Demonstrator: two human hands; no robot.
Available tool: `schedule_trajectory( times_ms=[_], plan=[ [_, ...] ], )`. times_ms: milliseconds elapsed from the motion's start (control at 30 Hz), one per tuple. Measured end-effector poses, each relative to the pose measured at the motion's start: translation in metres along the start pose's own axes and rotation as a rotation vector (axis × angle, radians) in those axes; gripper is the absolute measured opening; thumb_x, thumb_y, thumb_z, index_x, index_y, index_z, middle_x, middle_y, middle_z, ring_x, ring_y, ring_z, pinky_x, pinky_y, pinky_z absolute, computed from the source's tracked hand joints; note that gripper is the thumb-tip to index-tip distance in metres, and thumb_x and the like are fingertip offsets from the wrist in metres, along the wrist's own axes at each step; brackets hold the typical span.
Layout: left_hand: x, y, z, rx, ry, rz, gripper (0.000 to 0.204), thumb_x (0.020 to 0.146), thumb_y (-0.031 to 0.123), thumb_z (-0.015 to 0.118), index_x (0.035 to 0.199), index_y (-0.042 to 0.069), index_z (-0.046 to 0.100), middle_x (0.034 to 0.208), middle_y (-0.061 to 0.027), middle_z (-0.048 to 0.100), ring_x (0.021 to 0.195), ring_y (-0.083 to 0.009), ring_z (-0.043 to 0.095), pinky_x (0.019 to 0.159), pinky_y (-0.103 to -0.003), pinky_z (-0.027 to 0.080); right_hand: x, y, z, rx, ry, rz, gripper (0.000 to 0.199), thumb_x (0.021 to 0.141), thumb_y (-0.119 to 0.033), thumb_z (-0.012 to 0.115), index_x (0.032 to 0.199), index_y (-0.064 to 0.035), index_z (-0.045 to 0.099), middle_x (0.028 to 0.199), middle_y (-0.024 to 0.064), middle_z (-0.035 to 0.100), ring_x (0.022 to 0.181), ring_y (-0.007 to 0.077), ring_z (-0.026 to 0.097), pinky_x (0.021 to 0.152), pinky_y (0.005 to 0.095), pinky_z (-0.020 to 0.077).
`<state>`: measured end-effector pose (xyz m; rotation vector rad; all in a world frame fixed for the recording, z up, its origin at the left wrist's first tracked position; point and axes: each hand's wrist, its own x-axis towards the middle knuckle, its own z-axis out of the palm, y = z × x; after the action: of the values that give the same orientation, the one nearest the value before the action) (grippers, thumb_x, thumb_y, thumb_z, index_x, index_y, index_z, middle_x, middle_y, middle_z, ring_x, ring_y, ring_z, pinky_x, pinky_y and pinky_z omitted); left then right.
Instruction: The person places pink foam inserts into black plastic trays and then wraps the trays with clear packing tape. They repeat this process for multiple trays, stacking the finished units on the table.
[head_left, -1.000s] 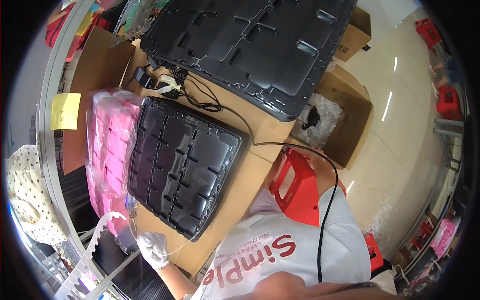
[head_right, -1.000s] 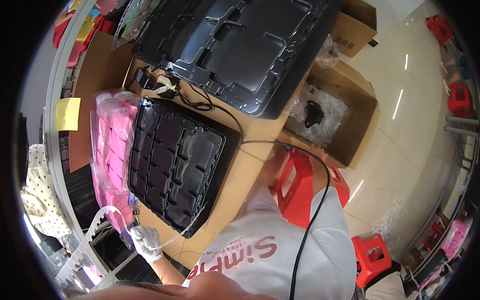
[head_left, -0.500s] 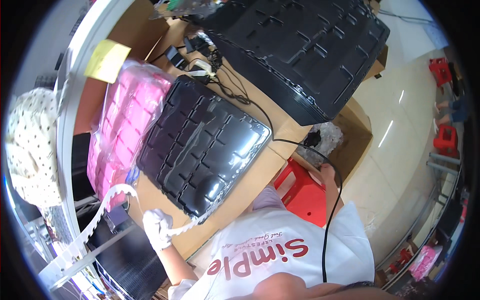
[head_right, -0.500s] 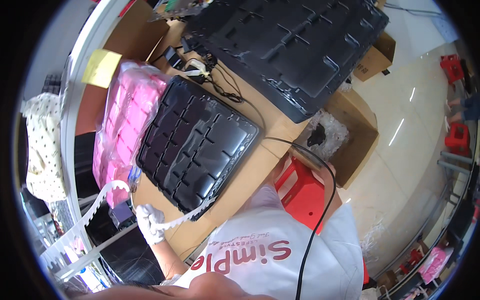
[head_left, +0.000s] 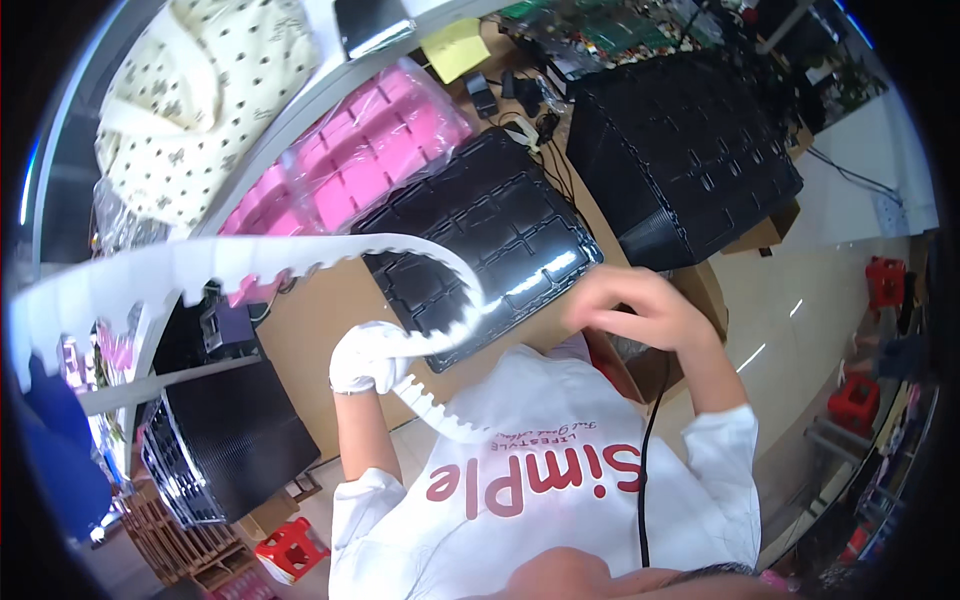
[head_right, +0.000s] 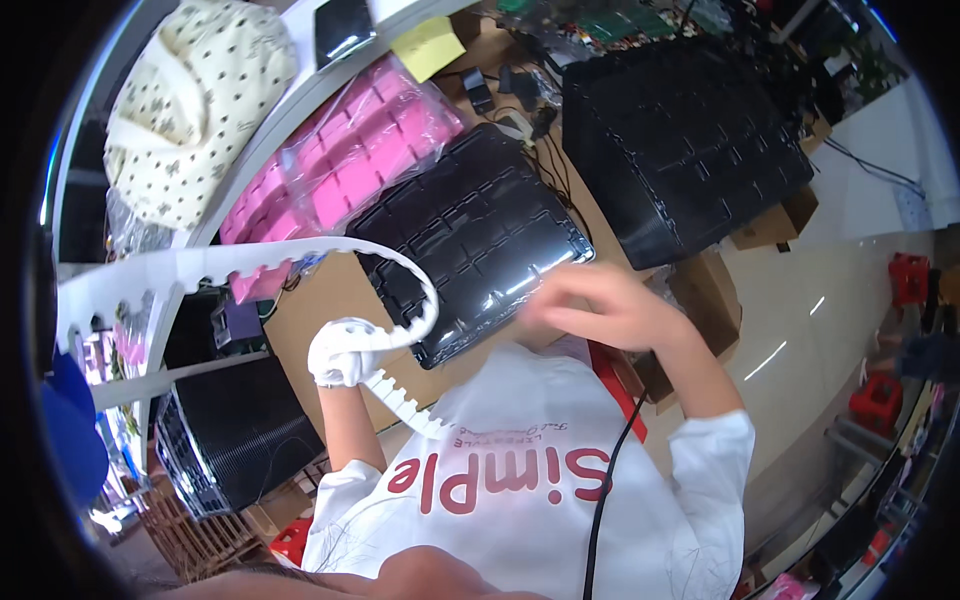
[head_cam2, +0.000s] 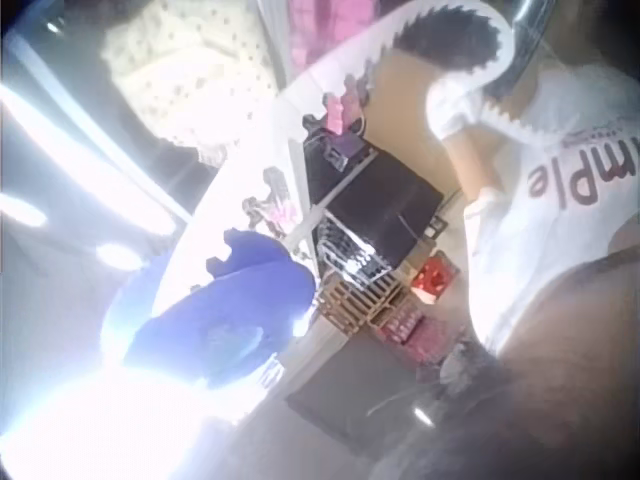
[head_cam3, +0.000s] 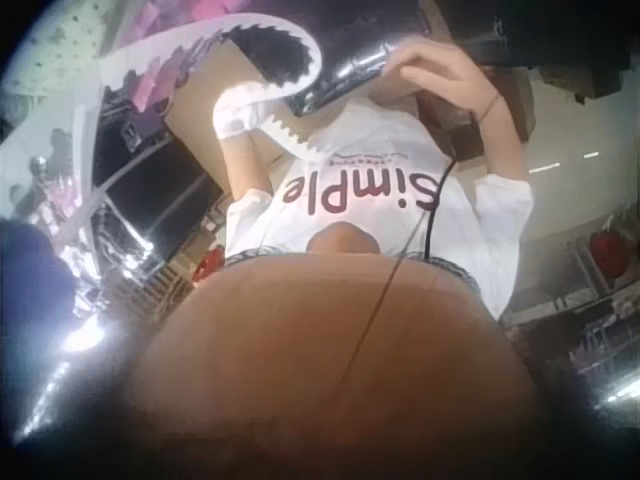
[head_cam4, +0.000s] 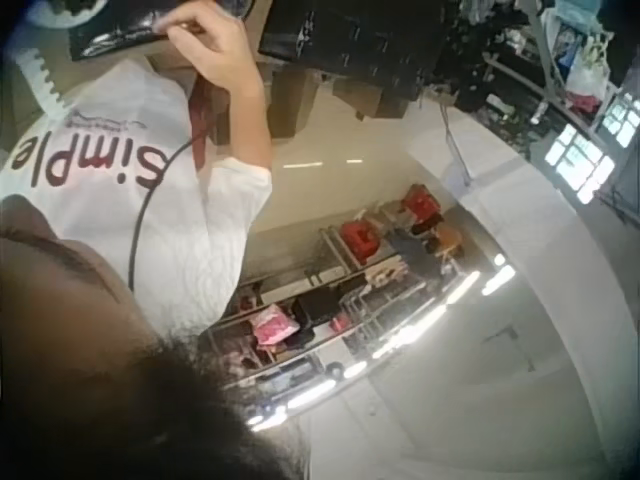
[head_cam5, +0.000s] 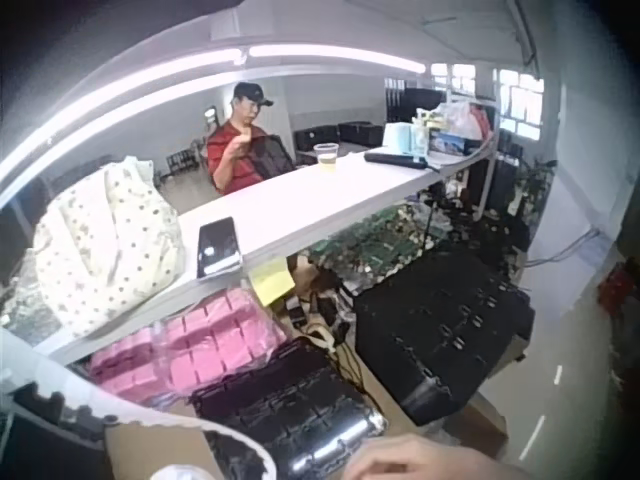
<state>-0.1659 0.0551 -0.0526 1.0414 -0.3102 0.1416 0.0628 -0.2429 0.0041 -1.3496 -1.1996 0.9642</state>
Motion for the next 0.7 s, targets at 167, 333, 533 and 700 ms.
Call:
schedule_trajectory(
  times_ms=[167, 333, 533, 700],
  plan=[
    [0.007, 0.017, 0.005, 0.142, 0.055, 0.085, 0.035, 0.081, 0.024, 0.063, 0.052, 0.007, 0.055, 0.050, -0.0068, 0.052, 0.046, -0.0212, 0.050, 0.054, -0.036, 0.039, 0.106, 0.067, 0.066, -0.019, -0.472, 0.037, 0.060, 0.089, -0.031, 0.063, 0.137, -0.0022, 0.040, 0.139, 0.0173, 0.044, 0.130, 0.0255, 0.041, 0.108, 0.0387, 0.0322],
    [-0.006, 0.025, -0.008, 0.182, 0.221, 0.258, 0.036, 0.080, 0.027, 0.066, 0.052, 0.007, 0.054, 0.051, -0.0061, 0.051, 0.048, -0.0197, 0.048, 0.055, -0.035, 0.037, 0.106, 0.079, 0.118, 0.577, -0.621, 0.492, 0.056, 0.091, -0.025, 0.062, 0.135, 0.0009, 0.040, 0.126, 0.0173, 0.054, 0.113, 0.0219, 0.056, 0.088, 0.0307, 0.0499],
    [-0.046, 0.024, -0.028, 0.113, 0.549, 0.351, 0.020, 0.080, 0.024, 0.062, 0.080, 0.004, 0.058, 0.071, -0.0086, 0.060, 0.064, -0.0210, 0.056, 0.076, -0.033, 0.044, 0.112, 0.080, 0.125, 0.482, -0.400, 0.600, 0.027, 0.091, -0.015, 0.059, 0.110, 0.0044, 0.060, 0.091, 0.0158, 0.067, 0.083, 0.0195, 0.067, 0.072, 0.0272, 0.0549],
    [-0.070, -0.041, -0.027, -0.415, 1.097, -0.104, 0.059, 0.088, 0.043, 0.055, 0.122, -0.004, 0.050, 0.109, -0.0162, 0.062, 0.088, -0.0224, 0.060, 0.079, -0.031, 0.049, 0.131, 0.082, 0.116, 0.542, -0.245, 0.570, 0.029, 0.091, -0.017, 0.061, 0.110, 0.0041, 0.059, 0.092, 0.0142, 0.067, 0.079, 0.0163, 0.066, 0.070, 0.0251, 0.0543]
  ],
)
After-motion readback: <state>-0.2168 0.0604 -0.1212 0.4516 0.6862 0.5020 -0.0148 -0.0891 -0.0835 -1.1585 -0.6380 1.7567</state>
